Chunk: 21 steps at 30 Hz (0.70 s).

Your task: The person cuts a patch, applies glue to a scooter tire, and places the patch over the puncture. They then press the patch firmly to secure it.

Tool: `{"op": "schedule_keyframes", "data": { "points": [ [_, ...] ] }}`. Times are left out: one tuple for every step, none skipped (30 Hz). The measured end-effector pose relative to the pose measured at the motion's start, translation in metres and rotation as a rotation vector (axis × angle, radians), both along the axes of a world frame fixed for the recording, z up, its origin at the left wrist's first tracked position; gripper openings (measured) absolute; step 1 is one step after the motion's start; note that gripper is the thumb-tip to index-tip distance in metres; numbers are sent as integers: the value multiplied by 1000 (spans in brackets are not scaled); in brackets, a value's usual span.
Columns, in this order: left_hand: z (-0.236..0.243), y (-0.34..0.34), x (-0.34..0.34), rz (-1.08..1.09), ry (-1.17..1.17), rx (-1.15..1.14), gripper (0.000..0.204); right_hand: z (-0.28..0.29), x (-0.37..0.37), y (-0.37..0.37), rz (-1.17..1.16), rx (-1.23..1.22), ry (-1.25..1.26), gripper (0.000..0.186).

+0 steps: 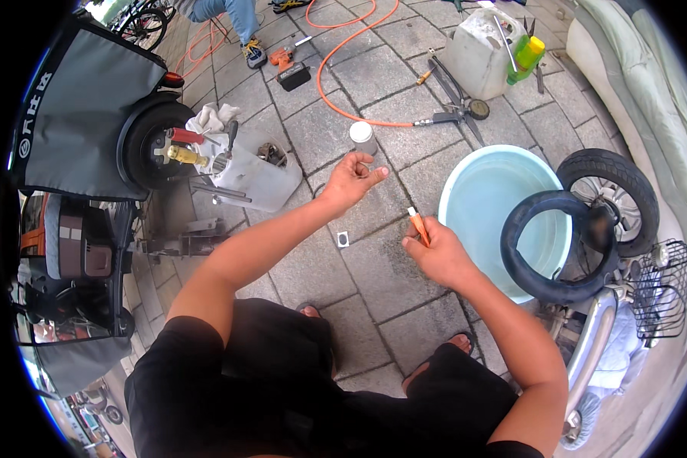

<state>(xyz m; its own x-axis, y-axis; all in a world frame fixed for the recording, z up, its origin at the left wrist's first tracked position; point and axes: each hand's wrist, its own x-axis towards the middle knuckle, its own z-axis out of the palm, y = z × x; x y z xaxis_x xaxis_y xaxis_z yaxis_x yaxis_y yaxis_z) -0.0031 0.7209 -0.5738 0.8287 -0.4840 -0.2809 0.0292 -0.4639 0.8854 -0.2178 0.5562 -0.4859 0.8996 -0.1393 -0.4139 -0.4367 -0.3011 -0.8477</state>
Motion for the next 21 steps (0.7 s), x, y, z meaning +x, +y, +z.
{"op": "schedule_keyframes", "data": {
  "points": [
    [-11, -6, 12, 62, -21, 43, 82, -1, -4, -1, -5, 0, 9, 25],
    [-18, -9, 24, 128, -43, 87, 91, 1, -7, -1, -17, 6, 25, 25],
    [-27, -13, 33, 192, -66, 131, 99, 5, -10, 0, -30, 10, 43, 26],
    [-34, -17, 43, 238, -108, 205, 102, 8, -11, 0, -40, 15, 52, 27],
    [-41, -22, 50, 284, -150, 280, 106, 10, -14, -1, -51, 9, 73, 27],
    [-49, -26, 57, 330, -192, 355, 109, 12, -18, -1, -61, 4, 95, 28],
    [-54, -31, 62, 321, -166, 326, 110, 13, -24, -2, -78, -4, 119, 28],
    [-59, -33, 67, 313, -139, 298, 112, 9, -29, -3, -113, 26, 122, 28],
    [-64, -33, 71, 306, -112, 271, 113, 9, -35, -1, -113, 29, 133, 28],
    [-83, -25, 81, 261, -265, 253, 105, 11, -37, 1, -102, 27, 133, 29],
    [-97, -21, 90, 224, -203, 131, 102, 13, -34, 2, -82, 24, 120, 29],
    [-109, -15, 97, 183, -149, 12, 98, 11, -35, 2, -51, 14, 147, 29],
    [-111, -12, 103, 125, -100, -108, 95, 8, -40, -1, -65, 17, 142, 29],
    [-106, -21, 91, 91, -177, -137, 89, 3, -48, -5, -90, 24, 141, 29],
    [-98, -26, 77, 65, -272, -153, 83, -2, -43, -8, -104, 42, 122, 29],
    [-96, -18, 70, 7, -287, -141, 80, 7, -32, -8, -84, 22, 104, 28],
    [-95, -9, 63, -53, -294, -131, 77, 15, -18, -6, -97, -13, 32, 27],
    [-74, -10, 45, -118, -424, -95, 74, 23, -8, -8, -133, -57, -18, 28],
    [-47, -10, 23, -180, -549, -58, 72, 29, 1, -10, -168, -100, -60, 28],
    [-37, -1, 11, -222, -543, -79, 73, 26, 14, -12, -131, -193, -145, 32],
    [-31, 2, -1, -265, -530, -116, 74, 26, 25, -13, -140, -213, -150, 36]
  ]
}}
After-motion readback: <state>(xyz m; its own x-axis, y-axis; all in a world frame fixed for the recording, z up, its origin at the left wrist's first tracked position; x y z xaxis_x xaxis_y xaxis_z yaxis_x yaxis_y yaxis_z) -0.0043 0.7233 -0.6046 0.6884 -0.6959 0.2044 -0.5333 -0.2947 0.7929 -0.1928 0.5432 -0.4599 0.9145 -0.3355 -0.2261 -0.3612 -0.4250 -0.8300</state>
